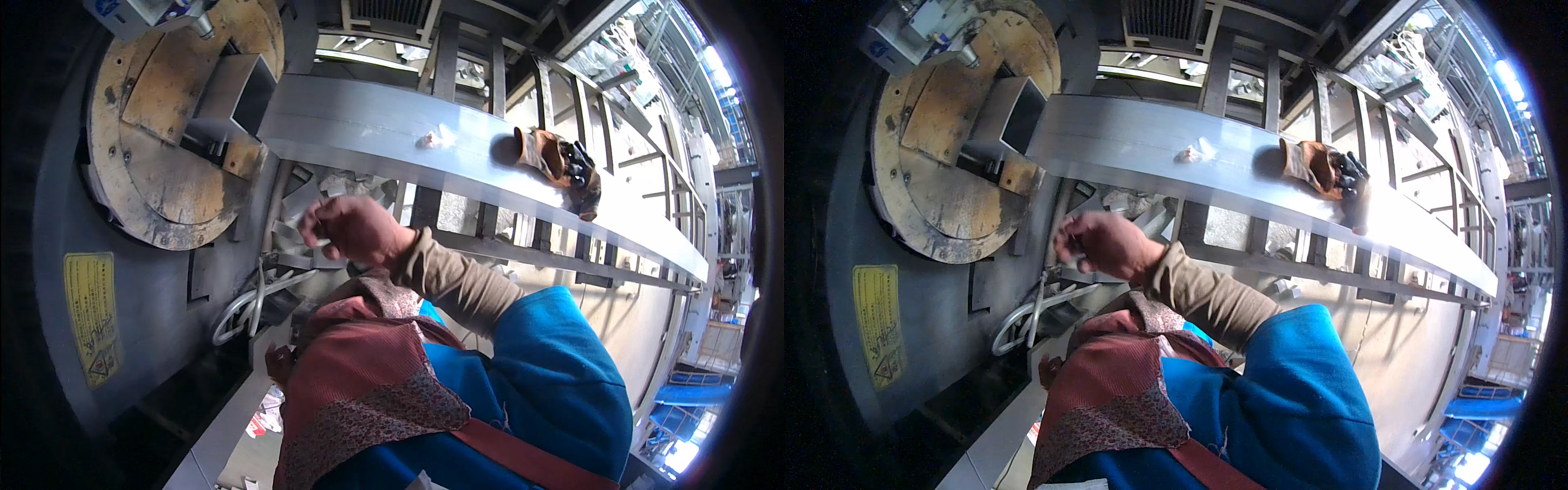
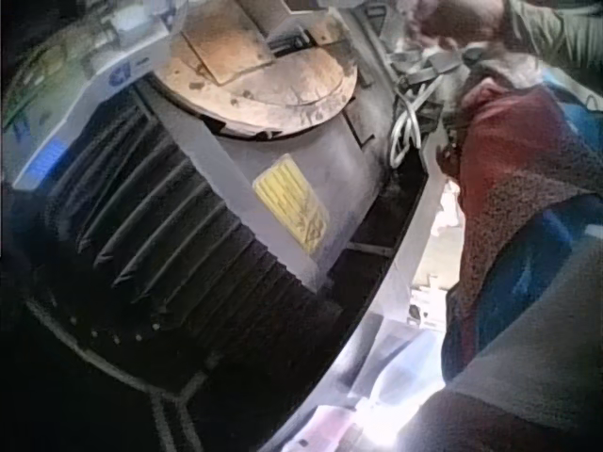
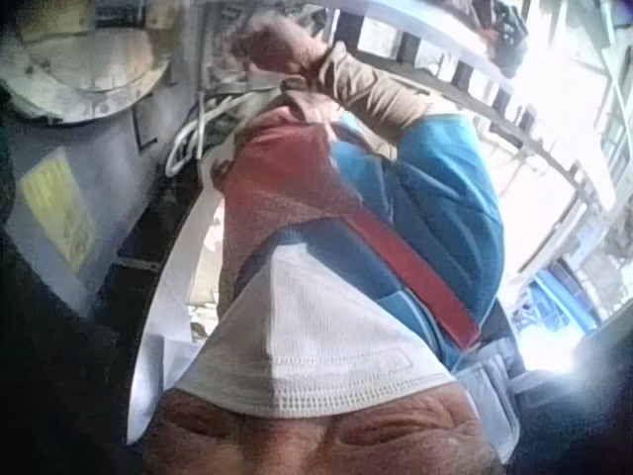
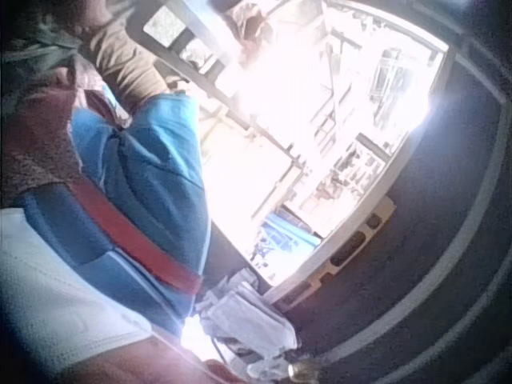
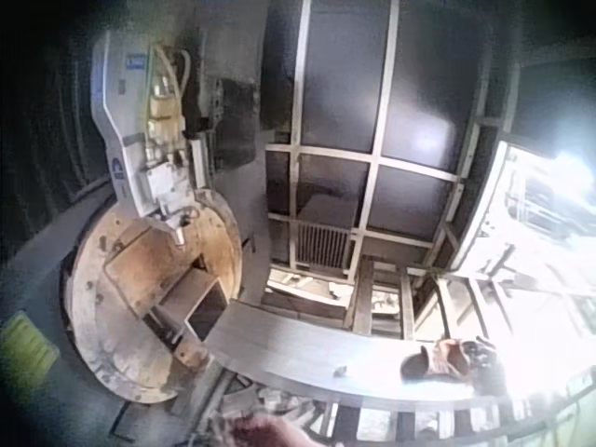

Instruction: The person removes a metal bar from a cutting machine, places it on a metal frame, and uses a hammer to secure it. They then lift the assembled frame and carry it to a stack of similar frames.

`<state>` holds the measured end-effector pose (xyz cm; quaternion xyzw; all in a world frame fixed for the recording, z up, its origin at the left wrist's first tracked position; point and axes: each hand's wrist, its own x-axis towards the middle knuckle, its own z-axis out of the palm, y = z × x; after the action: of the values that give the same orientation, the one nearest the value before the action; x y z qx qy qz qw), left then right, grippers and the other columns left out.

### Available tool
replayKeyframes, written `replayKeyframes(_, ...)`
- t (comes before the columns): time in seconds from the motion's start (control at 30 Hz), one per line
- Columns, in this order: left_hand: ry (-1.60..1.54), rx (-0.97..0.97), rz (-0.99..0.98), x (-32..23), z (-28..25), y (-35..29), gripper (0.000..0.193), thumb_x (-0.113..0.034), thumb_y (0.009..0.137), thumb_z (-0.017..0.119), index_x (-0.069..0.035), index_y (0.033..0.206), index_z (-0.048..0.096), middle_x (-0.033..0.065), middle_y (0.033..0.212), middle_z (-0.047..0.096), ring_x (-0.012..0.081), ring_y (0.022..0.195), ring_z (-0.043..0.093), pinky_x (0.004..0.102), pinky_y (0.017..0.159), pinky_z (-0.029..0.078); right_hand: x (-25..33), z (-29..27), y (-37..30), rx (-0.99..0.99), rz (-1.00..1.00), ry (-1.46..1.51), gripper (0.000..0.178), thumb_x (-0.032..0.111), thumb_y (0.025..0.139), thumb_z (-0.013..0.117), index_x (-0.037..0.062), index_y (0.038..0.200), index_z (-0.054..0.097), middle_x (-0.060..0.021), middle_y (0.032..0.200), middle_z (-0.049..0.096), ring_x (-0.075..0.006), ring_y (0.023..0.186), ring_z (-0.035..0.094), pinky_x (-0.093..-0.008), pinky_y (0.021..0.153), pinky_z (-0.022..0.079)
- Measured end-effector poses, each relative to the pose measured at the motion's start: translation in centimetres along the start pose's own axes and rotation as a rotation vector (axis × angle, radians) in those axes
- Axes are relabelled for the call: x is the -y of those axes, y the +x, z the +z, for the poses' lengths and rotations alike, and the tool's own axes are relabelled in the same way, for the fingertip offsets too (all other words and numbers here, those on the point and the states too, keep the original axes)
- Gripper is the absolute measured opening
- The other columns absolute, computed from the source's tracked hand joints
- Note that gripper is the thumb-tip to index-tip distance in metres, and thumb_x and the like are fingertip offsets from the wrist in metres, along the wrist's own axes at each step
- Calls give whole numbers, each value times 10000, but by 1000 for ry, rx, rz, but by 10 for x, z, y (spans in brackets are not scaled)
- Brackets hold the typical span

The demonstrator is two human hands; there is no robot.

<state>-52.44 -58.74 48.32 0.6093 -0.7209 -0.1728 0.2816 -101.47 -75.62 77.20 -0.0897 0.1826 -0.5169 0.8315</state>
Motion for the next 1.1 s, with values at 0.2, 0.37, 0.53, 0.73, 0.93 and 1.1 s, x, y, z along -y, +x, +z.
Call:
replayKeyframes(0.2, -616, 94, -636, -61, -24, 53, 426, -133, 971, 706, -29, 1362, 573, 59, 998, 676, 155, 832, 670, 305, 668, 565, 31, -20, -80, -294, -315, -876, 176, 164, 988, 683, 9, 1057, 726, 3, 826, 660, -69, 758, 602, -265, 643, 496)
replayKeyframes(0.37, -413, 110, -404, -134, -42, 120, 386, -104, 1021, 626, -16, 1391, 559, 66, 1105, 680, 145, 831, 673, 272, 673, 548, 127, -50, -116, -1060, -638, -1891, 335, 375, 871, 808, 106, 1052, 725, -69, 713, 653, -201, 664, 656, -324, 636, 526)
replayKeyframes(0.53, -562, 174, -280, -212, -38, 186, 397, -88, 1028, 617, -17, 1411, 540, 60, 1192, 659, 144, 903, 678, 262, 753, 541, 141, -92, -104, -1135, -660, -1960, 330, 395, 871, 772, 97, 990, 696, -144, 893, 706, -334, 874, 697, -422, 771, 544)
replayKeyframes(0.73, -753, 362, -52, -312, -18, 255, 412, -111, 1044, 604, -29, 1440, 528, 89, 1229, 669, 161, 980, 692, 266, 798, 546, 144, -87, -105, -903, -583, -1499, 273, 293, 890, 781, 48, 962, 685, -81, 901, 727, -194, 816, 684, -313, 713, 515)
replayKeyframes(0.93, -1107, 756, -110, -430, 4, 292, 455, -264, 1080, 567, -72, 1486, 498, 108, 1378, 638, 221, 1171, 673, 332, 914, 573, 121, -26, -112, -519, -378, -704, 120, 183, 975, 718, 88, 969, 644, 70, 818, 606, -21, 728, 521, -186, 605, 373)
replayKeyframes(1.1, -1428, 945, -386, -465, 6, 304, 368, -245, 1072, 578, -68, 1395, 571, 89, 1225, 707, 212, 1090, 711, 341, 855, 608, 86, 6, -102, -260, -264, -437, 64, 115, 982, 674, 64, 993, 638, 38, 840, 572, -55, 702, 485, -190, 587, 354)
